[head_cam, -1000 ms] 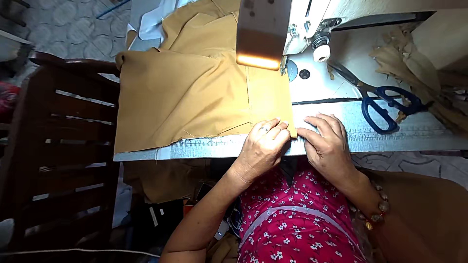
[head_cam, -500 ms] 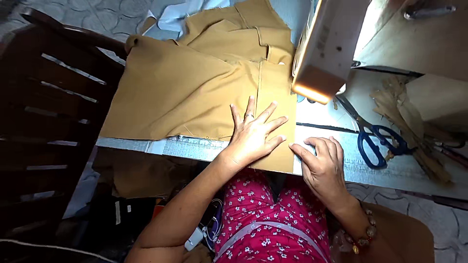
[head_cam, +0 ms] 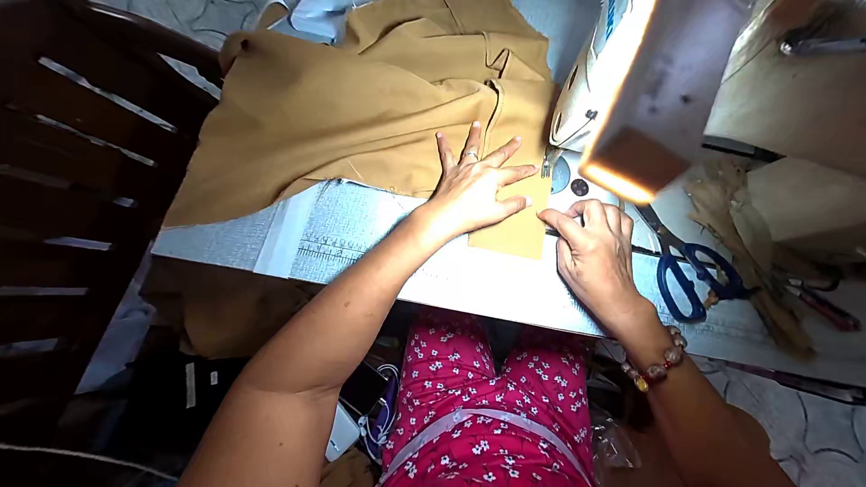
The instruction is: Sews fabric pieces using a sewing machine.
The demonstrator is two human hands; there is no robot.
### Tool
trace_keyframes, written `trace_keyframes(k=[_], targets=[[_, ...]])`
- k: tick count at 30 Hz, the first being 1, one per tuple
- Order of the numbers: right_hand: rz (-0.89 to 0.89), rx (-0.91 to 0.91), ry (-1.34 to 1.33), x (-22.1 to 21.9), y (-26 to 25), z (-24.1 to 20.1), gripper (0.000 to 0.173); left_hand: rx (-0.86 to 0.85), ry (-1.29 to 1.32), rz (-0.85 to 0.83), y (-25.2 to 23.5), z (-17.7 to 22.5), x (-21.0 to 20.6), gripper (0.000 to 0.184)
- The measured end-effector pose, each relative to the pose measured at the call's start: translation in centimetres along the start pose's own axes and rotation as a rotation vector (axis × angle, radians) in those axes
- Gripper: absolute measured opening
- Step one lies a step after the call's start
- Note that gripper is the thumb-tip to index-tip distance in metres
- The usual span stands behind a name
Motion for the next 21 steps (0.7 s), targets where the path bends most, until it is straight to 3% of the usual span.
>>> trace_keyframes(k=[10,16,21], targets=[[-0.018,-0.052,-0.047,0.5,-1.2,0.8,0.039,0.062,-0.069,-0.056,-3.7,-0.6,1.4,0.053],[0.03,-0.081,-0.135,2.3,4.9,0.8,0.037,0.079,-0.064,-0.072,-5.8,-1.2,2.0,0.054],[0.107,-0.143,-0.185,5.9,9.7,4.4,0.03,0.048,-0.034,-0.068,-7.5,-2.2,2.1,0.055]])
Point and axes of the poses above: each hand's wrist, its own y-axis away from the middle knuckle, its own x-axis out of the back of the hand, z = x × y, the point moved 8 cm from there along -y, towards the middle knuckle, and after that the axes turned 7 degrees about y, right-handed, at the moved point
